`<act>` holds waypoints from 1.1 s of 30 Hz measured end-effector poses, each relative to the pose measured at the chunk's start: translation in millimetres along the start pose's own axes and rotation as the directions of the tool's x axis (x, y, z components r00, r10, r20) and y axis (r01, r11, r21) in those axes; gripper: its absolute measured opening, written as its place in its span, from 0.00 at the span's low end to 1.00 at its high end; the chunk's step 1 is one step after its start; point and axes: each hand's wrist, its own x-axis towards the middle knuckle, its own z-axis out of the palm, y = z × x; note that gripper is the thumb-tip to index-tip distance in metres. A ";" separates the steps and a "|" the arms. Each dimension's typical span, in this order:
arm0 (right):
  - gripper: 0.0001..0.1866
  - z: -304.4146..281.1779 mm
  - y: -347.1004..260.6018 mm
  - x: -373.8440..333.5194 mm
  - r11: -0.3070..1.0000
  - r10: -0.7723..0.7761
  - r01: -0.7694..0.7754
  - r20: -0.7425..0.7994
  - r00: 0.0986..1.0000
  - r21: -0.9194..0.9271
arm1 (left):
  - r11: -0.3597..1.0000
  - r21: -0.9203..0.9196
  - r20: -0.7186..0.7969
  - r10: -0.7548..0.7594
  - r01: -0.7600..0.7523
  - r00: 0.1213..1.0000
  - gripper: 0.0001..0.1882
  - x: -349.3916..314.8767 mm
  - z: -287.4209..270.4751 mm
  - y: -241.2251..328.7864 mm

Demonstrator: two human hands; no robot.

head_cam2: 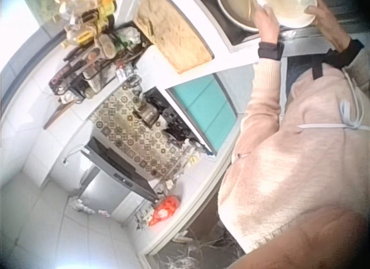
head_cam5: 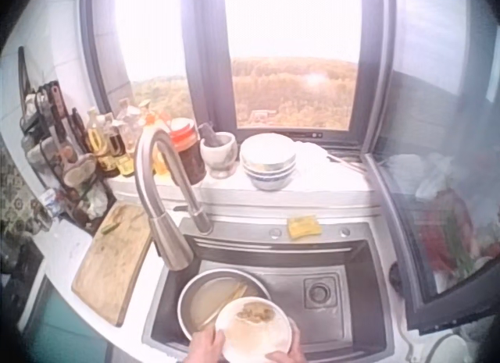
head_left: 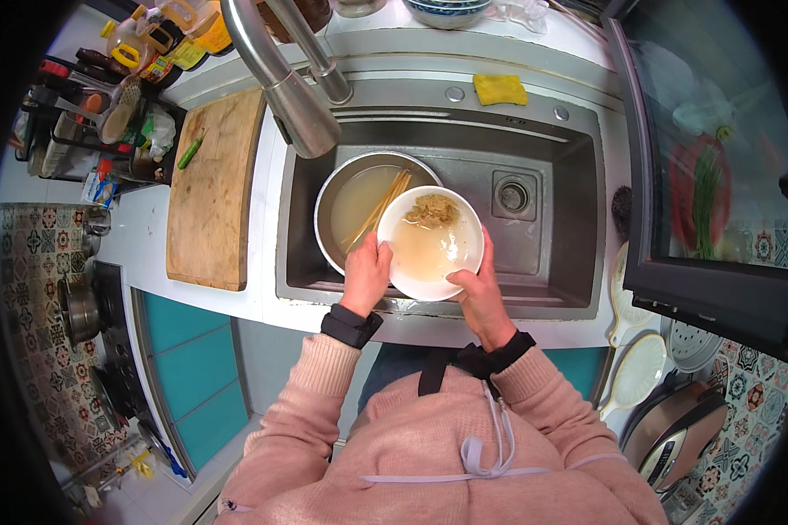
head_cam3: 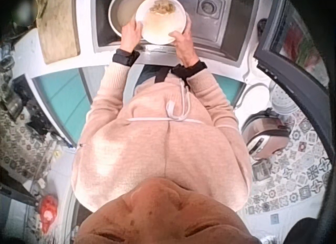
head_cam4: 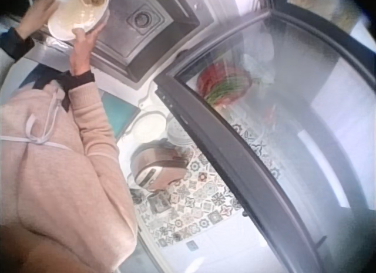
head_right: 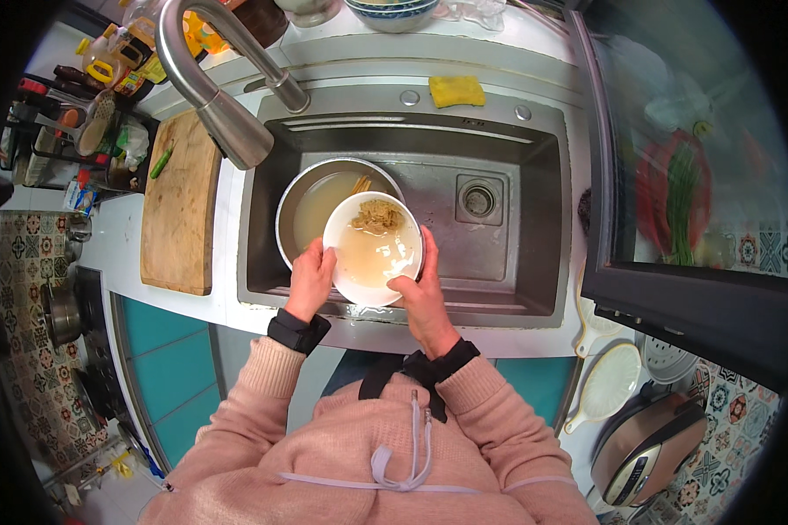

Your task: The person washes several bowls and chopsticks in a kitchen sink using a sponge and water. They scrub the interior and exterior of each bowl, rinse them, and place them aside. The person also washes chopsticks and sets them in the sink.

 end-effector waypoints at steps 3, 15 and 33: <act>0.46 0.7 -0.6 0.2 1.000 -0.013 0.013 -0.022 1.000 -0.018 | 0.996 -0.034 0.009 -0.076 0.076 0.997 0.16 0.7 6.1 -0.8; 0.46 -6.0 0.3 1.6 0.997 -0.046 0.045 -0.018 0.999 -0.063 | 0.990 -0.138 0.004 -0.020 0.020 1.000 0.12 -3.0 14.0 -1.1; 0.46 -14.7 0.3 3.6 0.996 -0.060 0.060 -0.006 0.998 -0.060 | 0.917 -0.348 -0.146 0.155 -0.198 0.977 0.10 -10.6 26.3 -6.6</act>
